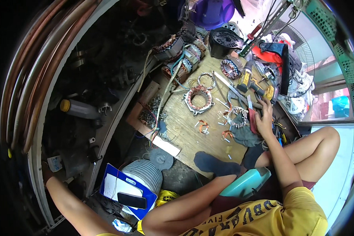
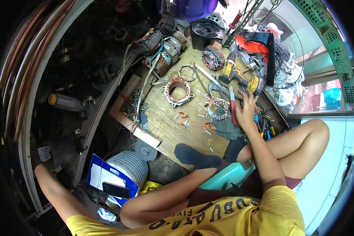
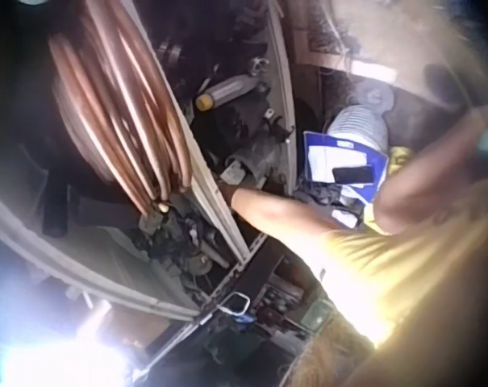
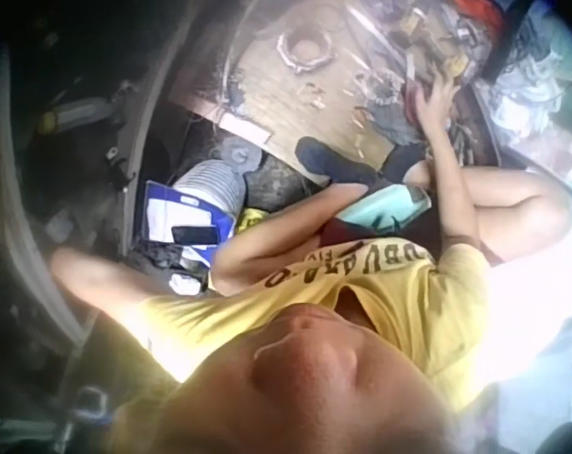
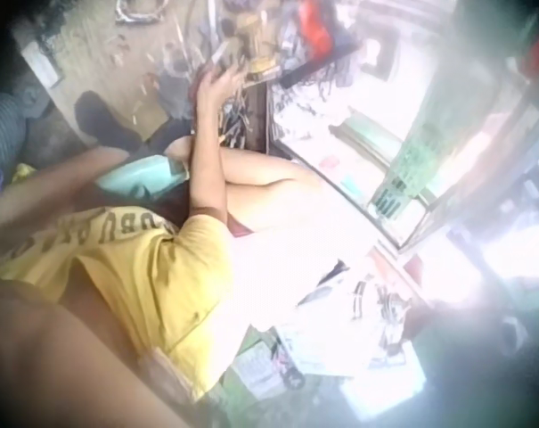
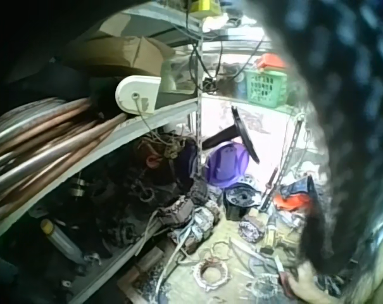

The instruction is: The person winds copper coils around a motor stator core by hand, then secures the windings with tape and string.

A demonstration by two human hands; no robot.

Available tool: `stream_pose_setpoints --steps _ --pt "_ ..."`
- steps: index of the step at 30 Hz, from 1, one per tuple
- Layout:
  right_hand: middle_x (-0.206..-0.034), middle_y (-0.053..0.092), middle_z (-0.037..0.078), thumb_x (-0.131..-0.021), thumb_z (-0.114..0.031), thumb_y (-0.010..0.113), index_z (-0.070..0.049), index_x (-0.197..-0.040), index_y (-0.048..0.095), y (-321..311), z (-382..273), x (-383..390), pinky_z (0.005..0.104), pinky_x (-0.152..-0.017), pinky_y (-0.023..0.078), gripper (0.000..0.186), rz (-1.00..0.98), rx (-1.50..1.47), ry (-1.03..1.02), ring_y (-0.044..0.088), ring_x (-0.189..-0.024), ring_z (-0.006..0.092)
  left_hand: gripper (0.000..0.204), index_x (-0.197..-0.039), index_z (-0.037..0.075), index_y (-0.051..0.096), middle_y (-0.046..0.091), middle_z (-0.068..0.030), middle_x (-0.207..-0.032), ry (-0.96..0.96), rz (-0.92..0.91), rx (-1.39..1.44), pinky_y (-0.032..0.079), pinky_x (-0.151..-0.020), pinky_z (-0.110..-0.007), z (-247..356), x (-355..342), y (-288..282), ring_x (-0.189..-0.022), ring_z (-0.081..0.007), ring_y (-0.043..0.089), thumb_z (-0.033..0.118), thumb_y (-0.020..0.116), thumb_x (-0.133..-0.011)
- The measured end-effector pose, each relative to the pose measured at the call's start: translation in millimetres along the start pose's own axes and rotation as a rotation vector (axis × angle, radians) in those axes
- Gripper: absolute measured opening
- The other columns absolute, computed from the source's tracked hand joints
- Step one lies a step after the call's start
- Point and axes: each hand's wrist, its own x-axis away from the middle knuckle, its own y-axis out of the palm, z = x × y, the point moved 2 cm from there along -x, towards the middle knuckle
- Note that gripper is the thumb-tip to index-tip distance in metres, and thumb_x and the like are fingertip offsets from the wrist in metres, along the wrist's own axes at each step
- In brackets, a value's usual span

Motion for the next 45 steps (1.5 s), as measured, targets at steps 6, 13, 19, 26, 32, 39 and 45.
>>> stream_pose_setpoints --steps 6,13,19,26,32,39,45 --pt "-0.149 0.044 0.020 -0.079 -0.015 0.076 -0.007 -0.132 0.055 29.9 -68.7 -9.8 0.0561 -0.115 0.031 0.058 -0.154 0.021 -0.246 0.041 -0.137 0.0445 0.039 -0.120 -0.006 0.066 0.067 -0.0240 -0.124 -0.001 0.089 0.384 0.050 -0.098 -0.042 -0.6 18.2 -10.8 -0.110 -0.0314 0.066 0.016 0.071 -0.088" --pt "-0.135 0.058 0.014 -0.082 -0.013 0.071 -0.012 -0.153 0.036 135.7 -157.2 -31.4 0.0622 -0.114 0.028 0.079 -0.290 0.121 -0.630 0.050 -0.131 0.0293 0.039 -0.120 -0.009 0.065 0.067 -0.0243 -0.125 -0.013 0.263 1.135 0.051 -0.098 -0.040 -7.1 64.6 -31.7 -0.109 -0.0294 0.066 0.013 0.071 -0.088" --pt "-0.106 0.071 0.008 -0.091 -0.002 0.052 -0.015 -0.160 0.025 146.3 -138.7 -46.4 0.0666 -0.107 0.030 0.075 -0.391 0.351 -0.668 0.065 -0.110 0.0232 0.041 -0.125 -0.014 0.059 0.062 -0.0222 -0.129 -0.099 0.138 1.032 0.047 -0.101 -0.036 65.6 188.1 -63.3 -0.114 -0.0238 0.059 0.006 0.070 -0.091" --pt "-0.124 0.065 0.010 -0.093 -0.007 0.053 -0.017 -0.155 0.035 139.5 -147.5 -86.1 0.0592 -0.102 0.039 0.065 -0.189 0.394 -0.648 0.058 -0.119 0.0270 0.026 -0.118 -0.004 0.057 0.063 -0.0082 -0.114 0.231 -0.112 0.933 0.045 -0.096 -0.032 89.0 334.7 -116.7 -0.104 -0.0178 0.057 0.006 0.066 -0.096" --pt "-0.129 0.059 0.011 -0.089 -0.014 0.056 -0.011 -0.113 0.069 126.4 -138.3 -2.6 0.0452 -0.093 0.048 0.026 -0.455 -0.021 -0.735 0.052 -0.120 0.0283 0.018 -0.095 -0.002 0.061 0.058 -0.0104 -0.090 0.675 -0.320 0.801 0.046 -0.083 -0.034 185.3 467.3 -140.4 -0.088 -0.0246 0.057 -0.012 0.066 -0.081" --pt "-0.112 0.065 0.009 -0.086 -0.013 0.061 -0.010 -0.110 0.069 138.2 -80.0 54.3 0.0469 -0.094 0.049 0.025 -0.549 0.102 -0.587 0.058 -0.115 0.0308 0.019 -0.095 0.002 0.067 0.060 -0.0146 -0.091 1.094 -0.417 0.727 0.047 -0.077 -0.043 353.5 551.6 -71.2 -0.089 -0.0364 0.058 -0.007 0.067 -0.078" --pt "-0.080 0.060 0.012 -0.081 0.011 0.066 0.000 -0.106 0.064 48.7 -91.3 40.3 0.0373 -0.071 0.051 0.027 -0.351 -0.675 -0.135 0.064 -0.075 0.0267 0.033 -0.109 0.006 0.065 0.062 -0.0133 -0.106 1.041 -0.253 0.486 0.046 -0.090 -0.048 363.4 557.1 -1.3 -0.105 -0.0369 0.057 -0.005 0.064 -0.077"
